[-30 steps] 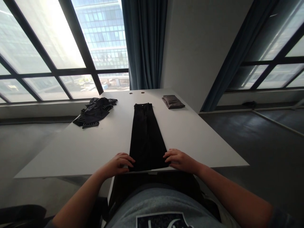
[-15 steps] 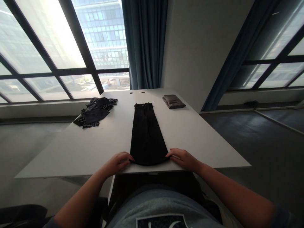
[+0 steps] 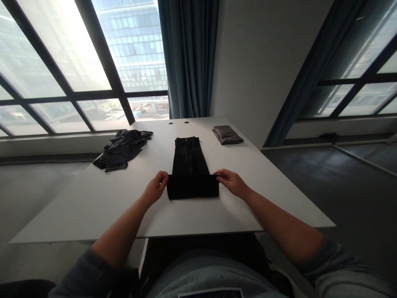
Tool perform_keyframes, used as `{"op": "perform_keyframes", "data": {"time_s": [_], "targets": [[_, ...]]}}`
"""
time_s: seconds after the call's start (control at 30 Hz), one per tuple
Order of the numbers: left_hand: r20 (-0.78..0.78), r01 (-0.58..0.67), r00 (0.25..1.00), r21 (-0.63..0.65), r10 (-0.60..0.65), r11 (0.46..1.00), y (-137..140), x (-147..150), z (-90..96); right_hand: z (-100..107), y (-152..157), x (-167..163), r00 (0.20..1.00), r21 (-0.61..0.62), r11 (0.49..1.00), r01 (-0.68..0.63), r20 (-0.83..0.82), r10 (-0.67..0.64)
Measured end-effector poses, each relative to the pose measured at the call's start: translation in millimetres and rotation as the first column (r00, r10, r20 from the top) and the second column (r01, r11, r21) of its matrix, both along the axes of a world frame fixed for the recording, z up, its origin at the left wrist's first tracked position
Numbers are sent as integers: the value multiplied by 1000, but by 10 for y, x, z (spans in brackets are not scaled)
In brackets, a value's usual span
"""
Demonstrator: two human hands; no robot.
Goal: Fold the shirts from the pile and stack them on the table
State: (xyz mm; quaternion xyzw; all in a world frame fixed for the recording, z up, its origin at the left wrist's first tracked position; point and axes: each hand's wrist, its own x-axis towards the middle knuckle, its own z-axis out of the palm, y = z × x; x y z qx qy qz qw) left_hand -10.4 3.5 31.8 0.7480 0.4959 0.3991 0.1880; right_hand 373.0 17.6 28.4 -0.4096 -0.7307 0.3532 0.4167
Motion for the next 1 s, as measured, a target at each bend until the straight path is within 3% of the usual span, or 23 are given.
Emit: {"op": "perform_keyframes", "data": {"time_s": [0.1, 0.2, 0.37, 0.5, 0.73, 0.87, 1.0], "targets": [[-50, 55, 997, 3, -55, 998, 321, 17, 3, -13, 294, -61, 994, 103, 993, 53, 91, -62], [-51, 25, 998, -16, -26, 1000, 614, 31, -70, -48, 581, -130, 979, 197, 980, 29, 192, -68], [-107, -26, 994, -112, 14, 993, 874, 34, -344, -209, 862, -227, 968, 201, 978, 48, 230, -95], [-212, -21, 977, -111, -3, 994, 901, 12, -502, -381, 934, -232, 947, 198, 980, 35, 306, -96], [-273, 32, 961, -51, -45, 998, 913, -15, -543, -525, 1024, -196, 914, 293, 956, 22, 382, -139], [-306, 30, 951, -27, -37, 999, 864, -17, -515, -513, 991, -203, 892, 392, 919, 29, 405, -201], [-373, 50, 927, 35, -33, 998, 733, 24, -369, -388, 848, -230, 890, 453, 891, -24, 416, -187]]}}
